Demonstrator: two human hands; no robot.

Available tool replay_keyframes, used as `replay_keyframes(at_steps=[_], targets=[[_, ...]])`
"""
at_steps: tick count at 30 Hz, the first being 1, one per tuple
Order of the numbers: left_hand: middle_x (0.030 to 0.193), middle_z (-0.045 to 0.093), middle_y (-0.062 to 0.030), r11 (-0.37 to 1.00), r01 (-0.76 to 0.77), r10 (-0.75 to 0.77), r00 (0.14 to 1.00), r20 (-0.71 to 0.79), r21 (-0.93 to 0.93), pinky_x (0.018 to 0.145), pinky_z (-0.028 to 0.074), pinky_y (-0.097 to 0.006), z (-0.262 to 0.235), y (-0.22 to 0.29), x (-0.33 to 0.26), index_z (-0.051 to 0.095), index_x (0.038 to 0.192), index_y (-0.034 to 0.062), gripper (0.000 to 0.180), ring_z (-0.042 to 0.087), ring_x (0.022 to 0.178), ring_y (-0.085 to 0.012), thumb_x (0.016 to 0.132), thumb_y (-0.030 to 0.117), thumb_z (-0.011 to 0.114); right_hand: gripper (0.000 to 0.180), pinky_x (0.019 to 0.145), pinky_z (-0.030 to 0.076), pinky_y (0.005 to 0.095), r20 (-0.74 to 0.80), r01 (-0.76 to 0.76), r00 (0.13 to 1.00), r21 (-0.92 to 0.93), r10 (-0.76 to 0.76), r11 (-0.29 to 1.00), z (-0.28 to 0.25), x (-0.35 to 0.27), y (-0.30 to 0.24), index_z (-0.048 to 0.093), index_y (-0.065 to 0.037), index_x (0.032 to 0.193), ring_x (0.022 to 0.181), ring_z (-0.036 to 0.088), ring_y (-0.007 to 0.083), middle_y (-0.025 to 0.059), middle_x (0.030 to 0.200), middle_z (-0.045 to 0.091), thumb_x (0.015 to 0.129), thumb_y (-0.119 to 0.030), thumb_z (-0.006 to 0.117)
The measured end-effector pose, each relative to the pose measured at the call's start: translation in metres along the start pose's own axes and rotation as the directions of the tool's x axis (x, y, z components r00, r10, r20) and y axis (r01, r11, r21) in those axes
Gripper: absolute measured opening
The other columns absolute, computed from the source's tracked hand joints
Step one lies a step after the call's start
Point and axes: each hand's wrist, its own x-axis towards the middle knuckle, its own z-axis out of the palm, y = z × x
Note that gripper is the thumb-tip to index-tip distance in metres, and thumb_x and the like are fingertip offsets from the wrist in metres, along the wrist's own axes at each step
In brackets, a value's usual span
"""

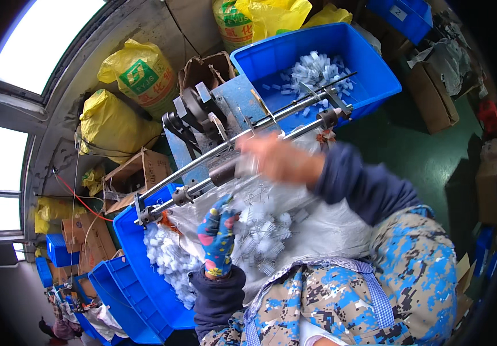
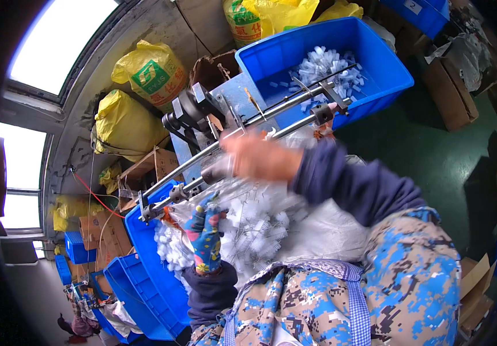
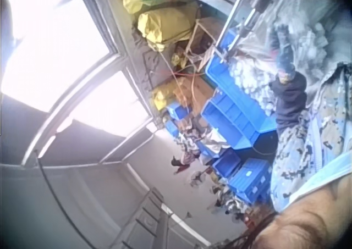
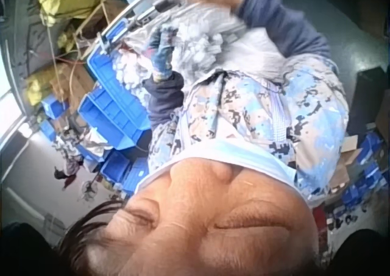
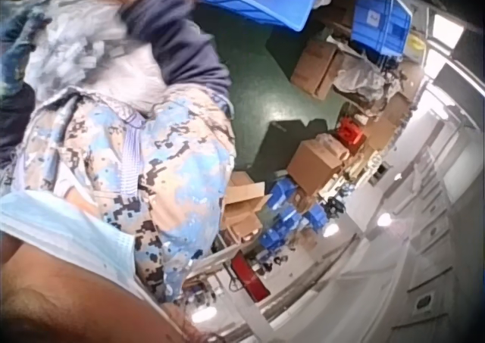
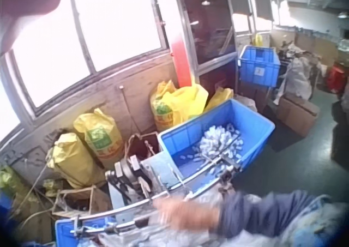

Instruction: The person assembles small white plastic components using a manual assembly machine, securing them together.

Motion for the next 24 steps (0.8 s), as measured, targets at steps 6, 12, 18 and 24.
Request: replay_keyframes(at_steps=[6, 12, 18, 24], targets=[[0.092, 0.063, -0.0051, 0.995, -0.091, 0.091, 0.996, 0.025, 0.036, 0.072, 0.047, -0.022, -0.001, 0.004, 0.000, 0.056, 0.116, -0.0004, 0.035, 0.058, 0.078, -0.0094, 0.081, -0.001, 0.061, 0.017, 0.065, 0.048, 0.0385, 0.038, 0.101, 0.993, 0.209, -0.111, 0.973, 0.027, -0.028, -0.014, 0.057, -0.001, 0.093, 0.076, 0.060, 0.0362, 0.0197, 0.079, 0.059, 0.079, -0.011, 0.060], [0.094, 0.064, -0.0078, 0.981, 0.186, -0.192, 0.971, -0.140, -0.056, 0.054, 0.047, -0.021, -0.008, 0.012, -0.004, 0.058, 0.113, 0.0020, 0.036, 0.059, 0.076, -0.0107, 0.077, 0.001, 0.065, 0.005, 0.067, 0.046, 0.0414, -0.182, 0.030, 0.976, -0.434, -0.121, 0.900, -0.006, 0.037, 0.033, 0.058, -0.004, 0.075, 0.085, 0.057, 0.0327, 0.0166, 0.091, 0.056, 0.072, -0.002, 0.054], [0.096, 0.062, -0.0090, 0.995, 0.096, -0.098, 0.995, -0.033, -0.039, 0.059, 0.050, -0.023, -0.004, 0.007, -0.008, 0.056, 0.115, 0.0013, 0.037, 0.059, 0.077, -0.0123, 0.078, -0.004, 0.061, 0.021, 0.082, 0.041, 0.0447, -0.045, -0.180, 0.976, -0.722, 0.214, 0.668, 0.012, 0.094, 0.050, 0.069, -0.010, 0.095, 0.107, 0.049, 0.0290, 0.0125, 0.113, 0.052, 0.077, -0.016, 0.059], [0.095, 0.062, -0.0087, 0.993, 0.097, -0.096, 0.995, 0.017, -0.063, 0.061, 0.050, -0.023, -0.011, 0.001, -0.009, 0.056, 0.115, 0.0014, 0.037, 0.059, 0.077, -0.0117, 0.079, -0.004, 0.061, 0.017, 0.080, 0.042, 0.0427, -0.072, -0.143, 0.989, -0.717, 0.132, 0.682, 0.019, 0.095, 0.051, 0.068, -0.008, 0.089, 0.103, 0.052, 0.0284, 0.0124, 0.107, 0.055, 0.079, -0.014, 0.055]])
